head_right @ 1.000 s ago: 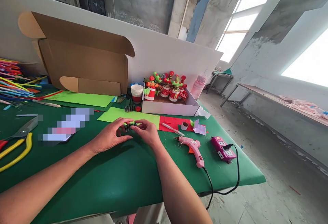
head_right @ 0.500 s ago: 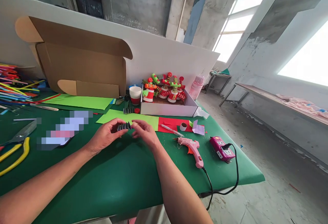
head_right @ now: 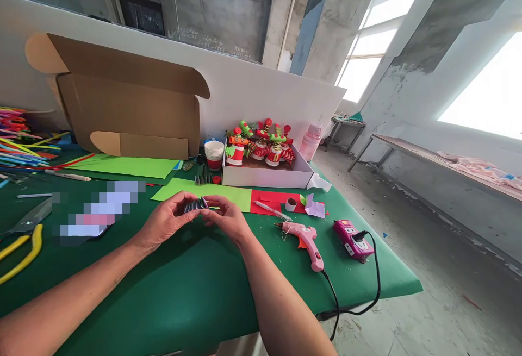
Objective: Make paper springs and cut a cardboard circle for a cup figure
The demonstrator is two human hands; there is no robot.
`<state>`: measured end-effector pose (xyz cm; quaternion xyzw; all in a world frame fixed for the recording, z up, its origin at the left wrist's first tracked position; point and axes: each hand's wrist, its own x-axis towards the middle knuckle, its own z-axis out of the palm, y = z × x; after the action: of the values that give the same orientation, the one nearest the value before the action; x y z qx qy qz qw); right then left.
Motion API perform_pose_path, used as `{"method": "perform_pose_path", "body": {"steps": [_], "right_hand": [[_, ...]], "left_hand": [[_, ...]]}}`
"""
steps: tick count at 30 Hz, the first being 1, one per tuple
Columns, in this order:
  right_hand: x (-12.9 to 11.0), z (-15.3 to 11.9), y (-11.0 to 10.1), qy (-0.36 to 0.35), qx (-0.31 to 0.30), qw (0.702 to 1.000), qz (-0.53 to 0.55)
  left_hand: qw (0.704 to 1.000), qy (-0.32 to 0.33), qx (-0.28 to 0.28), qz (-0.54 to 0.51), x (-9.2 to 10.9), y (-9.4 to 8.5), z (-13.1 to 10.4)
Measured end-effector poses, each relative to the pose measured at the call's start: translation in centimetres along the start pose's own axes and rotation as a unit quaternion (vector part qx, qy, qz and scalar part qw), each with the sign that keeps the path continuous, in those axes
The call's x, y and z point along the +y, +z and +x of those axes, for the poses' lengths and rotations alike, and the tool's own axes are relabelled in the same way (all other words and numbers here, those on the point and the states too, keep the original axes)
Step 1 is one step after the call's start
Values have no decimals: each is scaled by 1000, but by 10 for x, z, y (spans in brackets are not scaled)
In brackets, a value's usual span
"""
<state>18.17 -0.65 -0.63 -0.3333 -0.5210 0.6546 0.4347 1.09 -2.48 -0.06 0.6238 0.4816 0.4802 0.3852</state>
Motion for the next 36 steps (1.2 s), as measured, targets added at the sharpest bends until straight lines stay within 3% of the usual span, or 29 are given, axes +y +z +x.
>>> {"method": "perform_pose_path", "body": {"steps": [5, 11, 15, 22, 28, 32, 36], "right_hand": [[4, -1, 9, 47, 7, 999, 12], [8, 0, 16, 24, 55, 998, 2], [6, 0, 15, 29, 73, 996, 31], [3, 3, 8, 0, 100, 995, -14], [4, 4, 7, -25, 105, 987, -121], [4, 1, 7, -46, 109, 973, -199], [3, 0, 8, -57, 118, 968, -212]], "left_hand": [[994, 21, 85, 66, 3, 2, -3], [979, 77, 104, 156, 1, 8, -7], [982, 81, 79, 149, 1, 10, -7], [992, 72, -36, 100, 3, 4, -6], [997, 40, -40, 56, 1, -6, -2], [996, 12, -89, 9, 3, -9, -1], [995, 0, -95, -7, 2, -7, 1]]}}
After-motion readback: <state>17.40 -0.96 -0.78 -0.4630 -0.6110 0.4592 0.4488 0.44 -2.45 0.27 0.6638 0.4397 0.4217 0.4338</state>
